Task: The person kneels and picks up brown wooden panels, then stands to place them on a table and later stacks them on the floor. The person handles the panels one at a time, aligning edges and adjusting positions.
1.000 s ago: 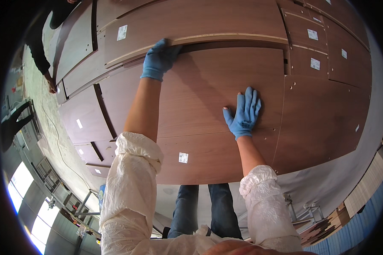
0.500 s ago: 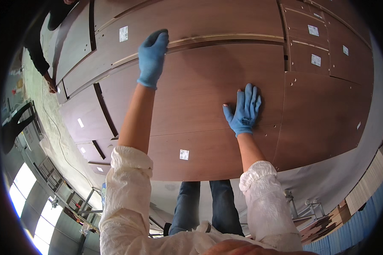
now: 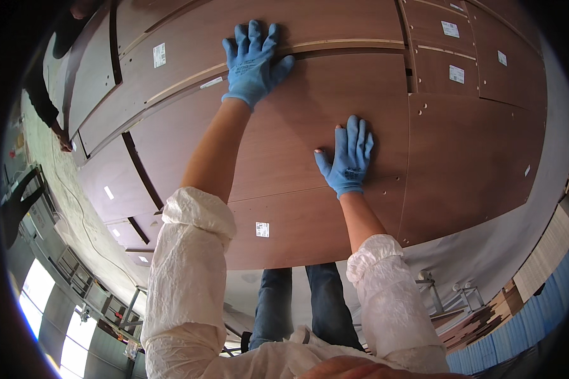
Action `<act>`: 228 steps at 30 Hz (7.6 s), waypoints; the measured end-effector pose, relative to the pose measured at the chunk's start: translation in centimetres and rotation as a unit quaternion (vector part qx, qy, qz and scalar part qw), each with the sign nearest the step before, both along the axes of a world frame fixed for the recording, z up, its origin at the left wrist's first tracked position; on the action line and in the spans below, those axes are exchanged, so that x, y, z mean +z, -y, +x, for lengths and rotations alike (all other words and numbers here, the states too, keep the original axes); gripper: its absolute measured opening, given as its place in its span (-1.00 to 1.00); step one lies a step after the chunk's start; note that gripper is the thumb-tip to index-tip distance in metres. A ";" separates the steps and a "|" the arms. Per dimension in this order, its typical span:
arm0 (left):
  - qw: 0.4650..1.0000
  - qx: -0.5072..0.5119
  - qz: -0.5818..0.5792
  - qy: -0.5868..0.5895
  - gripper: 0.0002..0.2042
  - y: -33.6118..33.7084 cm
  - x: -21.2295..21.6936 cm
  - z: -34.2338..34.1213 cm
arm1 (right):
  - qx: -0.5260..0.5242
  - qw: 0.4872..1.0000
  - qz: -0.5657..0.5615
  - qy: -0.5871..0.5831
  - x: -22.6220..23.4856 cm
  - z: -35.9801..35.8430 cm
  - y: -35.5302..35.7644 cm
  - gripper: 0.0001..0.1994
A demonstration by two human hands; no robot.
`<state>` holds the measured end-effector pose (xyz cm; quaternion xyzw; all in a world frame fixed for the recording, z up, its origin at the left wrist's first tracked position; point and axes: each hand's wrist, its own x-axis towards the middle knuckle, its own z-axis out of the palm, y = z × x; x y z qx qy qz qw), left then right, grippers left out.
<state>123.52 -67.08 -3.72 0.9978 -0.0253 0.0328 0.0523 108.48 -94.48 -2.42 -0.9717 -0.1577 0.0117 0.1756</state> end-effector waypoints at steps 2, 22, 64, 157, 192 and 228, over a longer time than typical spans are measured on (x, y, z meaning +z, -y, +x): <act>1.000 -0.010 -0.005 0.006 -0.20 -0.2 0.1 0.1 | -0.002 1.000 0.007 0.004 -0.2 0.0 0.0 -0.36; 0.978 0.187 -0.026 0.094 -0.20 -7.2 -0.4 -1.4 | 0.002 0.999 0.010 0.047 -0.2 -0.1 -0.1 -0.36; 0.902 0.401 -0.135 -0.090 0.16 -21.7 0.5 -7.9 | -0.008 1.000 0.014 0.026 -0.4 -0.2 -0.1 -0.38; 0.333 0.729 -0.597 -0.029 -0.78 4.3 41.9 -105.7 | 0.186 0.878 -0.125 -0.422 33.5 -42.6 1.9 -0.50; 0.676 0.447 -0.533 -0.242 -0.51 -10.2 41.0 -102.8 | -0.145 0.881 0.107 -0.438 36.3 -73.9 8.9 -0.51; 0.739 0.152 -0.392 -0.527 -0.81 -3.6 39.1 -88.8 | -0.571 0.699 0.254 -0.349 38.1 -112.2 0.8 -0.38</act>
